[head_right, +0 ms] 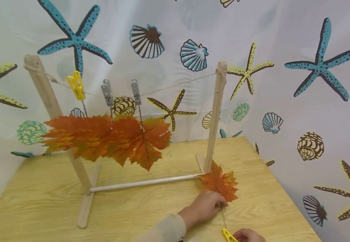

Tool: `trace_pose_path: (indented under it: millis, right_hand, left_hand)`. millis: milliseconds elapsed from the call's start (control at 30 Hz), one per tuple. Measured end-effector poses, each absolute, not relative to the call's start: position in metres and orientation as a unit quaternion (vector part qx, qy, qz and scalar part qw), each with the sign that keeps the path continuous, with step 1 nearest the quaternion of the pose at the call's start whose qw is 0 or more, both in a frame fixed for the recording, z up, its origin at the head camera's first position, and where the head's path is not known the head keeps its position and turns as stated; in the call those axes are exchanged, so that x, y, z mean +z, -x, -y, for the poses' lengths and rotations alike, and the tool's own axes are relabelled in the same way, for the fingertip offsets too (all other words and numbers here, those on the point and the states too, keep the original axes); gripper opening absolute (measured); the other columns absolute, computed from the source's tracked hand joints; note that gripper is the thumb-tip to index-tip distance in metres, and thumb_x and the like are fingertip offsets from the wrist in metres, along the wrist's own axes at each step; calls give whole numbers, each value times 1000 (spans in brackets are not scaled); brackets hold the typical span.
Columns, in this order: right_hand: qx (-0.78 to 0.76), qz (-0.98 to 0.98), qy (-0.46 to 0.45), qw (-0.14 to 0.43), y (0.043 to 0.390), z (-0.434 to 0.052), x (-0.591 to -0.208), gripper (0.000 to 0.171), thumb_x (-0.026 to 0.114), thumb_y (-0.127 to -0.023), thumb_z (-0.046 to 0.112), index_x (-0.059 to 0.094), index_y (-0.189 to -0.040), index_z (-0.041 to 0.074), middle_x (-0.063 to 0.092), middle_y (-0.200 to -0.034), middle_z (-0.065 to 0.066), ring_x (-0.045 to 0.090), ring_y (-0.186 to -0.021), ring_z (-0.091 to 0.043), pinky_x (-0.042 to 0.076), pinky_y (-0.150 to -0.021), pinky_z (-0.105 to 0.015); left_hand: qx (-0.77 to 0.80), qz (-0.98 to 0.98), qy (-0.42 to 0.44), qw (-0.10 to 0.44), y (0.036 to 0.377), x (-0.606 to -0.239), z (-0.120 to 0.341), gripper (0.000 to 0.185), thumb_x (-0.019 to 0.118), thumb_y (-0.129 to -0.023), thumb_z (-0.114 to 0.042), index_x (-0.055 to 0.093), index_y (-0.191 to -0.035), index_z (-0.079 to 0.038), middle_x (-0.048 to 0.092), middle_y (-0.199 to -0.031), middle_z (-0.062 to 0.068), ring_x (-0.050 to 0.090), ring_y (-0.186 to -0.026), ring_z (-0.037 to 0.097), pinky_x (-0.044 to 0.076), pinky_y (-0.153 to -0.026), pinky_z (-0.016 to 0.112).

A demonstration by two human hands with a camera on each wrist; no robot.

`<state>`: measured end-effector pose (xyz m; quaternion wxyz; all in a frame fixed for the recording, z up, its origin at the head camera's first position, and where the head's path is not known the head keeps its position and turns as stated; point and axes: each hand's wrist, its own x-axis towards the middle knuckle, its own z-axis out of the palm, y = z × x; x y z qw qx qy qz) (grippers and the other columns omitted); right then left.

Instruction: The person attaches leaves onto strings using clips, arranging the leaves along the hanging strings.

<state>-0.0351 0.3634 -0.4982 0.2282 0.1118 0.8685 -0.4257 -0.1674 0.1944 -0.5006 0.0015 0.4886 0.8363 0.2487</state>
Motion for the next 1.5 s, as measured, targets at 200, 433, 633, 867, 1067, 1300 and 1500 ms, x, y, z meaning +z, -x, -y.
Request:
trace_pose_path:
  millis: [200,433,633,867,1067,1300,1500]
  right_hand:
    - [-453,-856,-120,217,33,-357,-492,42,76,-76,26,64,-101,-6,66,-86,-4,63,-79,-19,51,-70,-35]
    - [-543,-808,-24,228,37,-364,-493,49,73,-80,22,58,-110,-13,66,-96,-11,63,-83,-18,52,-73,-33]
    - [-600,-765,54,228,43,-362,-492,41,67,-84,15,58,-115,-11,65,-107,-9,63,-89,-13,52,-76,-28]
    - [-577,-796,33,183,46,-339,-470,47,67,-85,21,56,-120,-9,60,-111,-17,63,-92,-15,52,-76,-28]
    - [-585,-791,70,166,55,-327,-458,43,64,-87,18,56,-122,-5,59,-110,-21,63,-93,-19,52,-76,-29]
    - [-653,-728,76,195,67,-315,-443,43,63,-87,8,49,-122,-13,60,-113,-17,62,-97,-22,51,-80,-33]
    - [-676,-698,120,205,77,-302,-434,41,58,-89,2,45,-123,-16,60,-114,-14,61,-101,-23,50,-81,-39]
  left_hand:
    - [270,-807,-524,-14,168,-503,-174,19,72,-80,-16,73,-97,-26,66,-90,-20,57,-81,-10,40,-70,5]
    - [358,-767,-531,29,166,-502,-147,11,67,-85,-23,75,-93,-24,66,-98,-19,53,-88,-17,39,-77,4]
    - [504,-721,-459,126,163,-504,-123,10,70,-82,-17,76,-89,-16,67,-102,-13,57,-92,-9,45,-78,12]
    - [638,-670,-342,166,168,-511,-100,13,71,-80,-15,75,-91,-8,68,-99,-6,61,-92,5,46,-62,17]
    - [723,-627,-247,153,170,-509,-88,17,72,-80,-14,74,-95,-7,70,-97,4,48,-50,6,36,-44,17]
    - [756,-618,-142,163,174,-496,-80,23,74,-78,-26,75,-96,-13,70,-97,1,58,-64,6,31,-43,20]
    - [745,-634,-123,166,175,-477,-73,23,72,-79,-28,74,-96,-12,70,-95,0,63,-82,14,35,-47,20]
